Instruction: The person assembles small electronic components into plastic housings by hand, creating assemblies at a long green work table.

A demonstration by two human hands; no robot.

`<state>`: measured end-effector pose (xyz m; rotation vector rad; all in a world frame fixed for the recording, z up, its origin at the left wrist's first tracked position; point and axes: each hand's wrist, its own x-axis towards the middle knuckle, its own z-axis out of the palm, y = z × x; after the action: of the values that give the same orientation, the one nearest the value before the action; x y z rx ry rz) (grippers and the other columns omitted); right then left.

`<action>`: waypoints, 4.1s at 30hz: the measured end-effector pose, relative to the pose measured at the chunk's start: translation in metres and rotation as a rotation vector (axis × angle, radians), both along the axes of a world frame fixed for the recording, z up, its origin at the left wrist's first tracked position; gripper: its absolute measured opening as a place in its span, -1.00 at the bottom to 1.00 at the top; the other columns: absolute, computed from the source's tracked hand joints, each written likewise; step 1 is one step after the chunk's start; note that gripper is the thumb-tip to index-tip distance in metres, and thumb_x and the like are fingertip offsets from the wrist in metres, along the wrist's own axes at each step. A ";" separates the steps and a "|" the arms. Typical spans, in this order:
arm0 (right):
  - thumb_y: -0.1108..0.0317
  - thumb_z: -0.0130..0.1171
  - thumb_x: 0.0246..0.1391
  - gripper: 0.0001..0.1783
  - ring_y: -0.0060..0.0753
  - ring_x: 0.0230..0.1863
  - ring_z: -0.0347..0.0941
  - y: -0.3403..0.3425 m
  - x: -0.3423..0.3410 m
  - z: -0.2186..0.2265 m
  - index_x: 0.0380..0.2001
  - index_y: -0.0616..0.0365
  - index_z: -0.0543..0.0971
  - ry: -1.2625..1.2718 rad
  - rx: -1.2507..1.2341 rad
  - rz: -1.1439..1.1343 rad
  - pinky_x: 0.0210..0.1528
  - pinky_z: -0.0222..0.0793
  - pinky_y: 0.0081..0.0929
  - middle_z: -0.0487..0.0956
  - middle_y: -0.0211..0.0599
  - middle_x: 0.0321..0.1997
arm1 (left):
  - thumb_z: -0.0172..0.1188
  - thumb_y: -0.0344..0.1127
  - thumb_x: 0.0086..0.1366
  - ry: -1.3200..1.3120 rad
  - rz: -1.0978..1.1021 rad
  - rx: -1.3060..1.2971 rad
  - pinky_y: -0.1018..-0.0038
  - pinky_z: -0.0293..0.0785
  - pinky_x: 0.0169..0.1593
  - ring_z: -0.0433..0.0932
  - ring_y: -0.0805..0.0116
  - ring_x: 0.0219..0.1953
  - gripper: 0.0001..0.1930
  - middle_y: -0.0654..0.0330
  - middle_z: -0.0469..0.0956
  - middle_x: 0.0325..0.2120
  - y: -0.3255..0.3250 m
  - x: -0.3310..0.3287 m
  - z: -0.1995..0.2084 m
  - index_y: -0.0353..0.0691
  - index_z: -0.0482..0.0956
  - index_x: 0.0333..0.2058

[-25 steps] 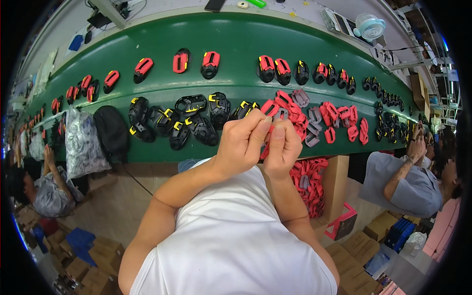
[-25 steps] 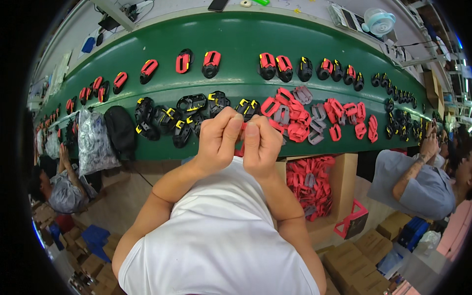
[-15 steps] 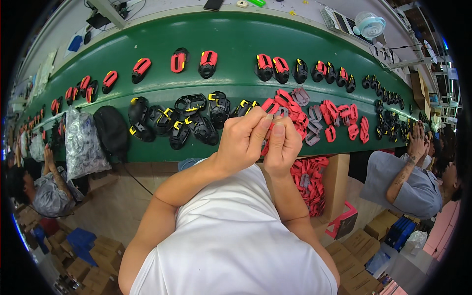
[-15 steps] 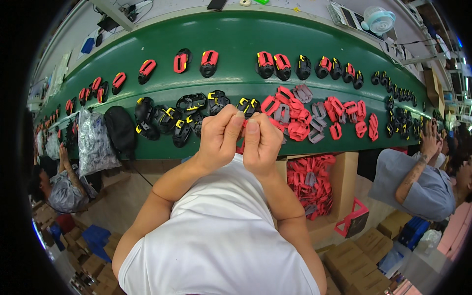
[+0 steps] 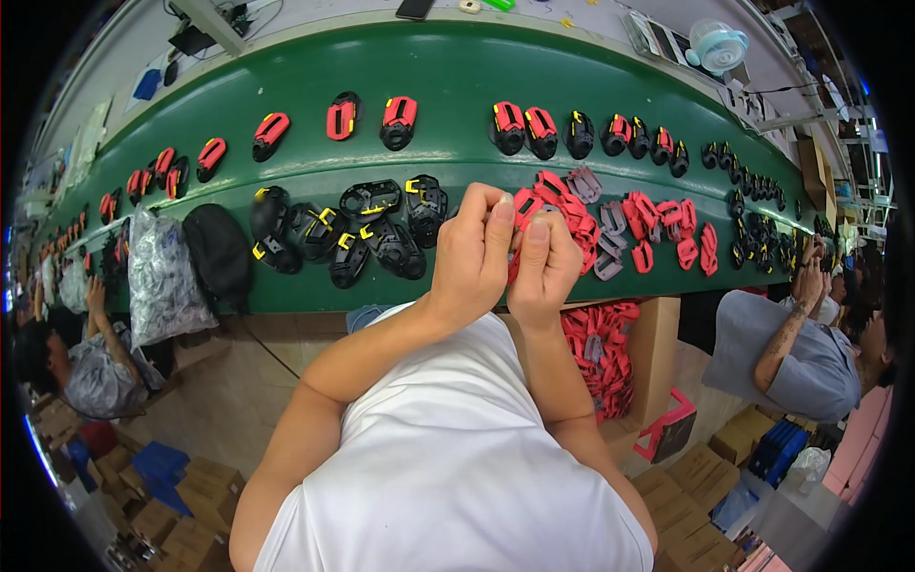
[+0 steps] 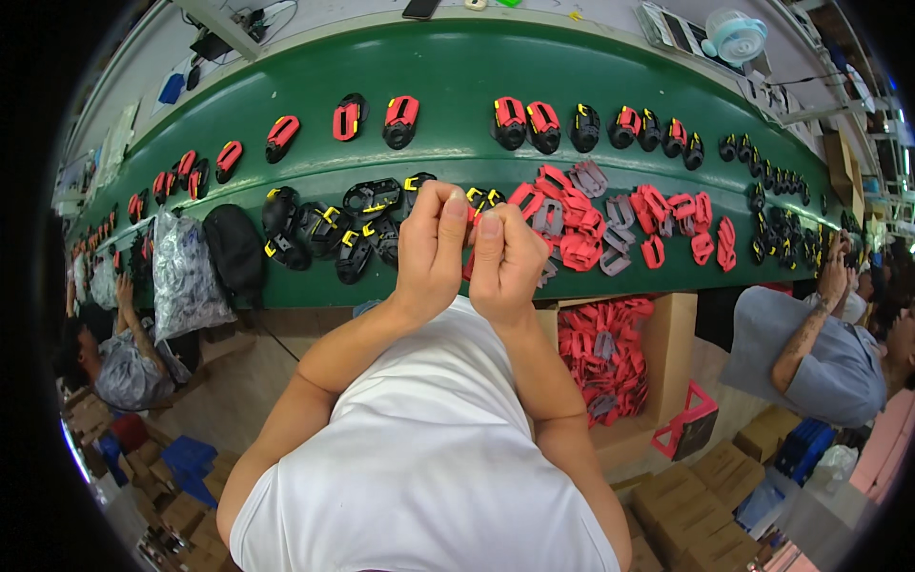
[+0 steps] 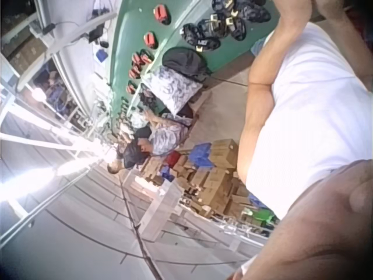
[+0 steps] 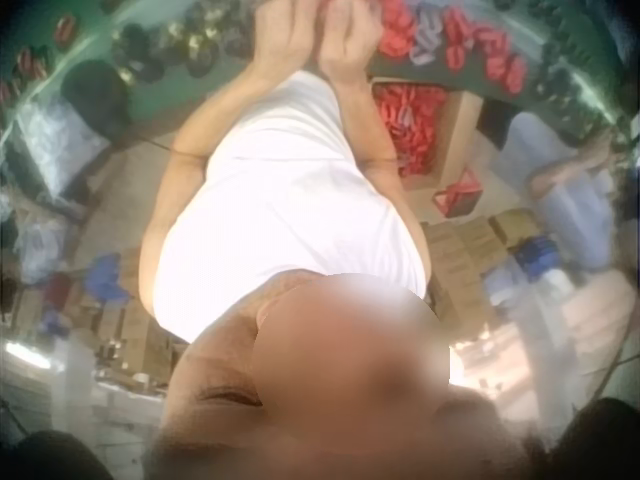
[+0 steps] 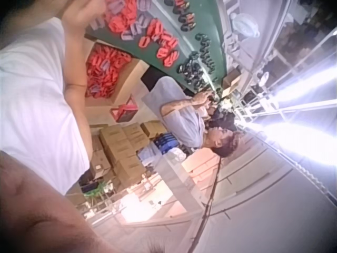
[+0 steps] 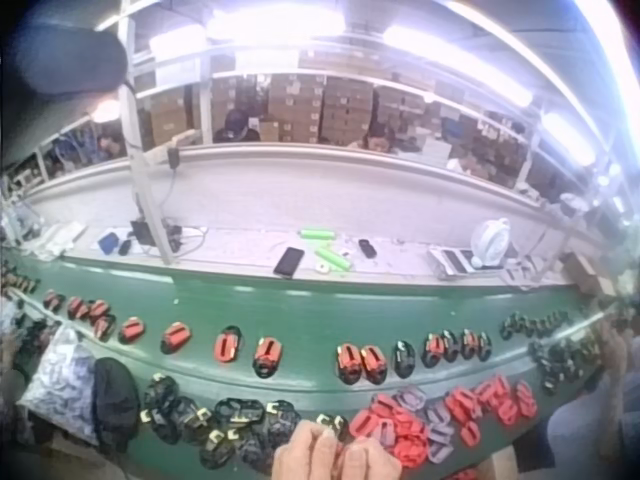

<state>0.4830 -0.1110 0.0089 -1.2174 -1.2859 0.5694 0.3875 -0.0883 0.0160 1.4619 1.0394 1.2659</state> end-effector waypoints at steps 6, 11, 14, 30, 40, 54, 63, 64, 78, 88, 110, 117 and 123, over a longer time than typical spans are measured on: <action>0.35 -0.10 0.19 -0.71 -0.51 -0.74 0.23 -0.002 -0.004 0.004 -0.60 0.26 0.35 -0.007 -0.015 -0.005 -0.66 0.11 -0.54 0.35 -0.32 -0.75 | -0.11 -0.31 0.34 -0.037 -0.006 -0.048 0.49 0.23 -0.63 0.35 0.42 -0.72 -0.80 0.15 0.36 -0.74 0.000 -0.004 0.005 -0.33 0.29 -0.40; 0.34 -0.10 0.19 -0.70 -0.51 -0.74 0.21 -0.003 -0.003 0.003 -0.60 0.25 0.34 -0.014 -0.010 -0.003 -0.66 0.09 -0.54 0.33 -0.33 -0.75 | -0.10 -0.35 0.33 0.011 -0.015 -0.010 0.48 0.25 -0.64 0.36 0.37 -0.74 -0.82 0.14 0.36 -0.75 -0.002 -0.004 0.007 -0.32 0.29 -0.42; 0.33 -0.11 0.20 -0.69 -0.52 -0.73 0.18 -0.007 -0.003 0.003 -0.61 0.24 0.31 -0.012 0.014 -0.016 -0.66 0.07 -0.53 0.30 -0.35 -0.75 | -0.07 -0.37 0.31 0.041 0.025 0.104 0.45 0.29 -0.65 0.40 0.30 -0.74 -0.83 0.11 0.36 -0.74 -0.006 0.001 0.001 -0.33 0.29 -0.44; 0.41 -0.08 0.14 -0.76 -0.24 -0.71 0.28 0.000 0.020 -0.002 -0.58 0.28 0.36 0.076 0.075 -0.098 -0.65 0.16 -0.41 0.33 -0.16 -0.71 | -0.22 -0.27 0.38 0.113 -0.017 0.061 0.60 0.14 -0.49 0.18 0.58 -0.55 -0.73 0.31 0.26 -0.61 0.005 0.033 -0.005 -0.24 0.23 -0.50; 0.34 -0.09 0.18 -0.70 -0.46 -0.74 0.19 -0.003 0.012 -0.006 -0.61 0.22 0.32 0.153 -0.020 -0.091 -0.67 0.06 -0.44 0.26 -0.25 -0.74 | -0.15 -0.25 0.35 0.155 0.037 0.151 0.44 0.15 -0.62 0.22 0.41 -0.71 -0.73 0.16 0.26 -0.73 0.007 0.025 -0.002 -0.27 0.27 -0.50; 0.29 -0.18 0.24 -0.65 -0.57 -0.71 0.18 -0.010 -0.009 -0.005 -0.60 0.23 0.30 0.125 -0.041 -0.041 -0.65 0.07 -0.57 0.31 -0.37 -0.71 | -0.17 -0.29 0.36 0.083 -0.041 0.002 0.38 0.22 -0.65 0.34 0.20 -0.76 -0.75 0.05 0.30 -0.77 0.001 0.001 0.005 -0.32 0.28 -0.46; 0.29 -0.18 0.24 -0.64 -0.69 -0.66 0.09 -0.007 -0.010 -0.008 -0.62 0.21 0.25 0.243 -0.109 -0.072 -0.64 0.01 -0.61 0.25 -0.43 -0.72 | -0.17 -0.29 0.36 0.031 -0.026 0.009 0.43 0.20 -0.64 0.30 0.32 -0.73 -0.74 0.12 0.29 -0.75 0.000 0.004 -0.006 -0.30 0.26 -0.48; 0.29 -0.18 0.24 -0.64 -0.69 -0.66 0.09 -0.007 -0.009 -0.010 -0.62 0.21 0.25 0.241 -0.106 -0.079 -0.64 0.01 -0.61 0.25 -0.43 -0.72 | -0.15 -0.30 0.35 0.001 -0.051 -0.074 0.36 0.27 -0.63 0.41 0.15 -0.72 -0.76 0.02 0.35 -0.74 0.002 0.004 -0.009 -0.32 0.29 -0.46; 0.38 0.05 0.12 -0.86 -0.77 -0.51 0.30 0.028 0.029 -0.059 -0.35 0.25 0.41 0.516 -0.301 0.057 -0.49 0.24 -0.71 0.43 -0.47 -0.54 | -0.10 -0.27 0.35 0.100 -0.031 -0.186 0.54 0.18 -0.58 0.24 0.57 -0.64 -0.75 0.28 0.30 -0.70 0.051 0.028 -0.059 -0.31 0.31 -0.46; 0.41 0.14 0.04 -0.76 -0.67 -0.36 0.41 0.168 0.227 -0.145 -0.23 0.29 0.43 0.244 -0.471 -0.132 -0.31 0.35 -0.64 0.52 -0.41 -0.39 | 0.04 -0.32 0.24 0.436 -0.209 -0.331 0.47 0.42 -0.38 0.52 0.33 -0.37 -0.79 0.07 0.51 -0.38 0.131 0.036 -0.113 -0.35 0.39 -0.24; 0.19 0.08 0.06 -0.75 -0.01 -0.26 0.40 0.362 0.263 -0.249 -0.33 0.16 0.45 -0.447 -0.468 -0.341 -0.22 0.31 -0.18 0.46 -0.11 -0.33 | 0.06 -0.37 0.20 0.398 -0.279 -0.574 0.42 0.44 -0.34 0.55 0.25 -0.39 -0.84 0.04 0.52 -0.45 0.218 0.107 -0.160 -0.34 0.40 -0.29; 0.13 0.15 -0.04 -0.26 0.24 0.09 0.15 0.306 0.203 -0.220 0.18 0.13 0.14 -0.826 -0.483 -0.185 0.09 0.17 -0.03 0.14 0.15 0.18 | 0.07 -0.34 0.20 0.401 -0.276 -0.528 0.37 0.43 -0.24 0.55 0.18 -0.34 -0.82 0.05 0.52 -0.43 0.184 0.068 -0.139 -0.36 0.40 -0.31; 0.30 0.08 0.01 -0.37 0.22 0.10 0.17 0.247 0.136 -0.149 0.16 0.15 0.20 -0.613 -0.229 -0.197 0.12 0.13 -0.07 0.18 0.17 0.15 | 0.04 -0.28 0.25 0.196 -0.153 -0.466 0.40 0.43 -0.16 0.52 0.24 -0.22 -0.69 0.05 0.49 -0.26 0.145 0.029 -0.111 -0.31 0.31 -0.10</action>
<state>0.6189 0.1365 -0.1397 -1.7748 -1.6063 0.2005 0.4167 0.0567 -0.0946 1.2855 1.2285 0.7183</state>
